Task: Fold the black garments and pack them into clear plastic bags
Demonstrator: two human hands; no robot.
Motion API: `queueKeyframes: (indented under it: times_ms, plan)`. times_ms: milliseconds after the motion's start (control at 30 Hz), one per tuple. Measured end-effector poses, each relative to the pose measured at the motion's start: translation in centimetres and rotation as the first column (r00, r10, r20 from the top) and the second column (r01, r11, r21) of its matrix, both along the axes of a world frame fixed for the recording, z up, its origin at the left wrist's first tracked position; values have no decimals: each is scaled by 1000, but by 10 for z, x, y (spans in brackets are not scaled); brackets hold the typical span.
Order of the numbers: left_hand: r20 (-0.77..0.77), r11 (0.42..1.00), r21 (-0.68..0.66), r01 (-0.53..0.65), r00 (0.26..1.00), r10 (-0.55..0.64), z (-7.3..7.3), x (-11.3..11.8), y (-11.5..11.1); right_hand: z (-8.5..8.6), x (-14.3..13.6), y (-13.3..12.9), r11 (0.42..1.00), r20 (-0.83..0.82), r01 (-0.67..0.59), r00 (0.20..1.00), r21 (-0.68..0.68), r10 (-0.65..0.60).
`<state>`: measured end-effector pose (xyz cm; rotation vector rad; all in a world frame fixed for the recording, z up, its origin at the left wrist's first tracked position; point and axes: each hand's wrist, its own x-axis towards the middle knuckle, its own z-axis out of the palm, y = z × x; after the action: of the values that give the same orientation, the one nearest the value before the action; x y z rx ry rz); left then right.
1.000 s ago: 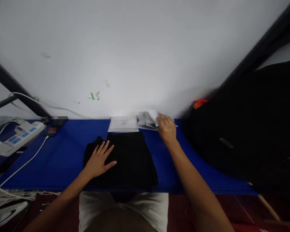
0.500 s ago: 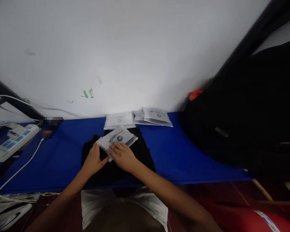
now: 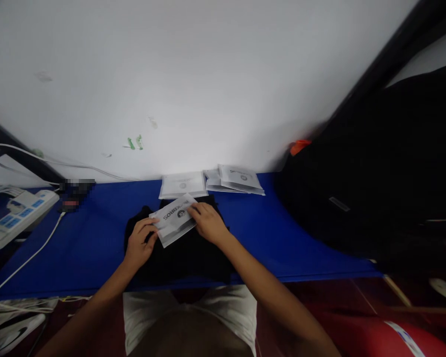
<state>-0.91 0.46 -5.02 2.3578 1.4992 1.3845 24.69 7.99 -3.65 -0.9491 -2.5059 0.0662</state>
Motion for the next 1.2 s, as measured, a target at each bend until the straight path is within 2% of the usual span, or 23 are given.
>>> queueKeyframes:
  times_ms: [200,333,400,467,533,600,700,800,867,933,1033,1100,1200]
  plan:
    - [71,997,-49,-58,996,61,-1,-1,0,-1,19,19,997,12,76,997,-32,-76]
    - [114,990,-44,-136,984,140,2,-3,1,-1,19,16,999,49,44,998,-14,-44]
    - [134,976,60,-211,970,201,6,-4,-1,-1,20,14,999,21,14,1000,41,-15]
    - [134,926,274,-259,964,230,10,-4,-5,-1,21,10,995,-40,2,999,101,2]
    - [61,868,460,-189,982,182,16,0,-11,0,21,5,989,-99,-9,995,150,24]
    - [-49,860,508,-47,995,83,22,7,-18,2,21,-2,983,-125,-31,991,179,54]
    - [-51,897,436,69,997,-52,34,20,-26,5,24,-11,983,-142,-45,987,177,71]
    - [153,910,406,85,975,-160,51,30,-32,4,30,-17,987,-185,-11,982,160,41]
    - [232,900,428,84,952,-199,63,34,-33,3,34,-19,985,-197,25,980,173,10]
    - [173,895,427,127,960,-219,74,41,-32,3,35,-22,977,-190,60,981,203,-20]
    - [-39,925,301,231,972,-230,81,55,-27,6,31,-29,974,-203,66,979,216,-21]
    - [-162,942,212,260,960,-228,78,65,-21,10,26,-37,980,-223,28,975,195,17]
    - [-271,953,164,254,941,-204,70,74,-14,20,20,-48,980,-222,-79,968,180,119]
